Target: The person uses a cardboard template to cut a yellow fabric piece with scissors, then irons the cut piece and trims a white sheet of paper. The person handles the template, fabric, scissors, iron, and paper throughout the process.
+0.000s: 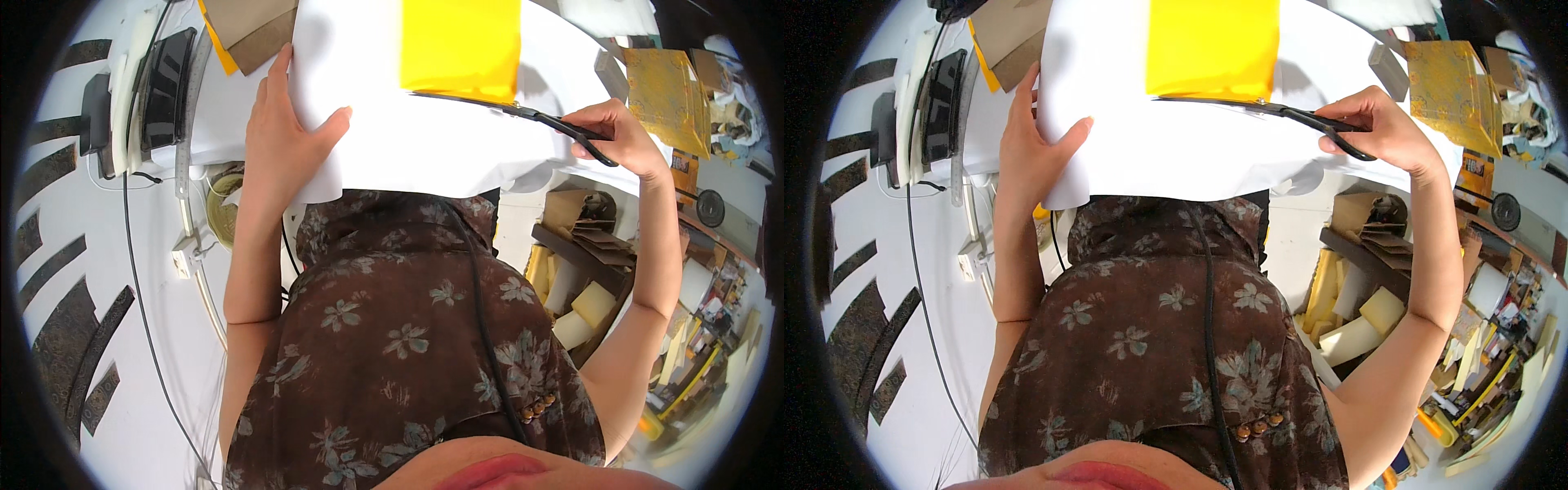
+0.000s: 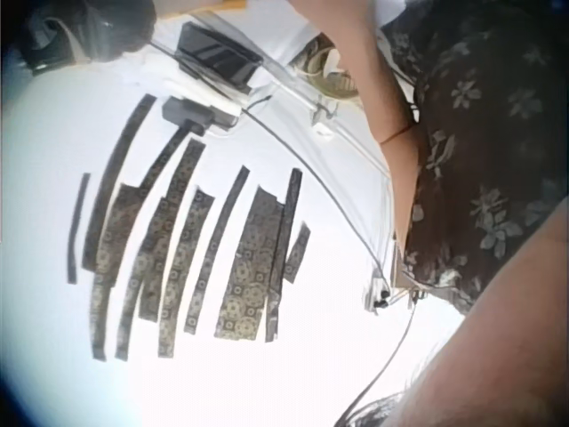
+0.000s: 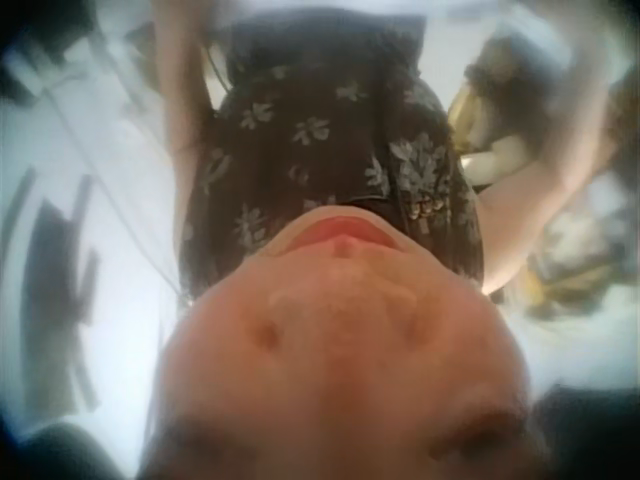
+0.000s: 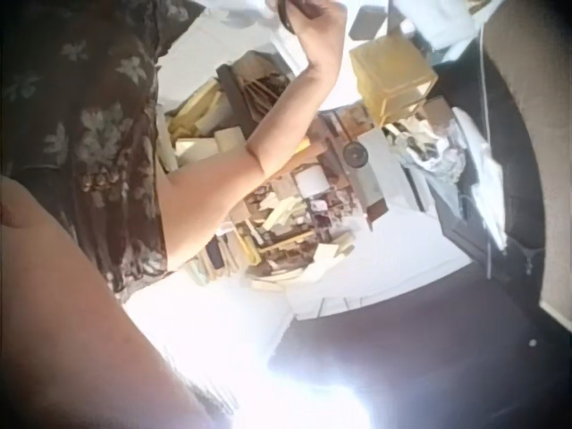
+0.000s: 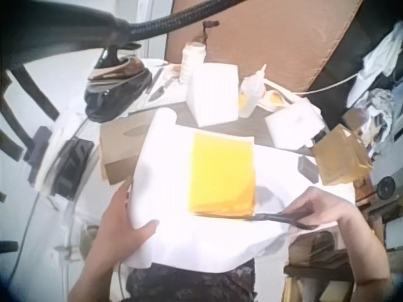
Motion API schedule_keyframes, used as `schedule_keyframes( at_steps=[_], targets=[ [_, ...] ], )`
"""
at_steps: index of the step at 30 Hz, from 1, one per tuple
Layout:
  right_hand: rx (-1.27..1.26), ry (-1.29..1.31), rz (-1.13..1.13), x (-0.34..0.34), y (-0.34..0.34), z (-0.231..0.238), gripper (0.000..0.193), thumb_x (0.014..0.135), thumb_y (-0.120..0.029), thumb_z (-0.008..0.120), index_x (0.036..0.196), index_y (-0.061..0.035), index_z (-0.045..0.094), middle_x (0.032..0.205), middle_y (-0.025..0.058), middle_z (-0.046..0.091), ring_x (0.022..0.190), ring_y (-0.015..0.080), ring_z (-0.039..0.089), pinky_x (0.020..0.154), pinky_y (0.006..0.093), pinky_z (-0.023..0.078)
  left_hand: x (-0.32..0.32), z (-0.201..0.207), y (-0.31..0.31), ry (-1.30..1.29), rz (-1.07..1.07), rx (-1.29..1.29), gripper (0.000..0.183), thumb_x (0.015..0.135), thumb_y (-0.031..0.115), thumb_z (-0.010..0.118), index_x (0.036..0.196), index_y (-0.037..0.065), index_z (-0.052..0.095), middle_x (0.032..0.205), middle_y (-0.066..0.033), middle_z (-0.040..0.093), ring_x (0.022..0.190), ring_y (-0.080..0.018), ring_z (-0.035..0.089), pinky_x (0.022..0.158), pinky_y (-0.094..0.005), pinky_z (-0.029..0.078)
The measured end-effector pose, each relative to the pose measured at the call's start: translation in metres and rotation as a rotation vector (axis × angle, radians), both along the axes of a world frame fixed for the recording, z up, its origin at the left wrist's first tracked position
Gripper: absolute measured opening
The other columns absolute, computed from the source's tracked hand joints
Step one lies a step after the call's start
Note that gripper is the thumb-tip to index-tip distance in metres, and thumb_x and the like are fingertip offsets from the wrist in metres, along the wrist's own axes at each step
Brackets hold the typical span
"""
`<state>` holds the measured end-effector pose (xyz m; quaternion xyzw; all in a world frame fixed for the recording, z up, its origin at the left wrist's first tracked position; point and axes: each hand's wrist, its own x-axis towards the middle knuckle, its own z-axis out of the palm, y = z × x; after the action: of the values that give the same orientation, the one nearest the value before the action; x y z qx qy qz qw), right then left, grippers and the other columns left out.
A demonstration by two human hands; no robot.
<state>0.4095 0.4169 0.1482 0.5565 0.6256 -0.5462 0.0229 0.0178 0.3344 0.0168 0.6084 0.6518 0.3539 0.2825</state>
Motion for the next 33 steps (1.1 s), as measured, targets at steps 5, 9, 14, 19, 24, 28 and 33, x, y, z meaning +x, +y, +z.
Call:
schedule_keyframes(
  at_steps=[5,9,14,19,24,28,33],
  targets=[
    [-0.077,0.043,0.054,0.006,0.021,-0.018,0.038,0.078,-0.011,0.083,0.112,0.0049,0.073,0.083,0.0038,0.07,0.072,0.0042,0.059,0.067,0.018,0.048,0.003,0.01,-0.003,-0.027,0.034,-0.064,0.085,0.078,0.025,0.079,0.15,0.004,0.038,0.132,-0.0203,0.054,0.117,-0.0339,0.059,0.096,-0.0425,0.05],
    [-0.17,0.082,0.033,0.004,0.022,-0.035,0.046,0.075,-0.028,0.087,0.106,0.0043,0.075,0.073,0.0009,0.065,0.065,0.0033,0.053,0.057,0.0175,0.04,-0.001,0.005,-0.006,0.037,0.018,-0.046,0.084,0.08,0.023,0.081,0.151,0.008,0.039,0.133,-0.018,0.055,0.106,-0.0256,0.064,0.087,-0.0372,0.054],
    [-0.183,0.08,0.014,0.008,0.017,-0.049,0.056,0.073,-0.043,0.087,0.101,0.0043,0.076,0.068,0.0007,0.062,0.061,0.0065,0.052,0.056,0.0202,0.04,-0.002,0.005,-0.004,-0.05,0.019,-0.037,0.083,0.077,0.024,0.08,0.148,0.007,0.041,0.129,-0.0184,0.056,0.111,-0.031,0.062,0.09,-0.0415,0.053],
    [-0.202,0.064,0.003,0.009,0.014,-0.052,0.057,0.073,-0.045,0.087,0.101,0.0036,0.076,0.068,0.0005,0.063,0.061,0.0067,0.053,0.057,0.0203,0.04,-0.003,0.002,-0.005,-0.071,0.019,-0.035,0.082,0.076,0.024,0.08,0.147,0.007,0.042,0.128,-0.0186,0.056,0.114,-0.0338,0.06,0.091,-0.0436,0.053],
    [-0.226,0.09,-0.032,0.012,0.014,-0.053,0.05,0.075,-0.035,0.089,0.104,0.0036,0.076,0.072,0.0011,0.065,0.061,0.0053,0.052,0.057,0.0182,0.04,-0.003,0.001,-0.004,-0.072,0.018,-0.026,0.081,0.076,0.025,0.08,0.146,0.007,0.043,0.128,-0.0188,0.057,0.113,-0.0339,0.061,0.091,-0.0433,0.053],
    [-0.277,0.074,-0.073,0.007,0.013,-0.047,0.043,0.077,-0.025,0.088,0.107,0.0037,0.075,0.077,0.001,0.067,0.063,0.0032,0.052,0.058,0.0159,0.04,-0.003,0.004,-0.005,-0.055,0.023,-0.04,0.082,0.076,0.025,0.08,0.146,0.007,0.043,0.128,-0.0194,0.057,0.113,-0.0342,0.061,0.091,-0.0435,0.053],
    [-0.207,0.125,-0.04,0.01,0.004,-0.051,0.04,0.08,-0.021,0.086,0.109,0.0039,0.074,0.077,0.0002,0.066,0.063,0.0018,0.052,0.056,0.0146,0.04,-0.001,0.006,-0.004,0.06,0.015,-0.008,0.084,0.079,0.024,0.081,0.151,0.011,0.04,0.124,-0.0166,0.061,0.098,-0.0256,0.066,0.082,-0.0367,0.056]
  ],
)
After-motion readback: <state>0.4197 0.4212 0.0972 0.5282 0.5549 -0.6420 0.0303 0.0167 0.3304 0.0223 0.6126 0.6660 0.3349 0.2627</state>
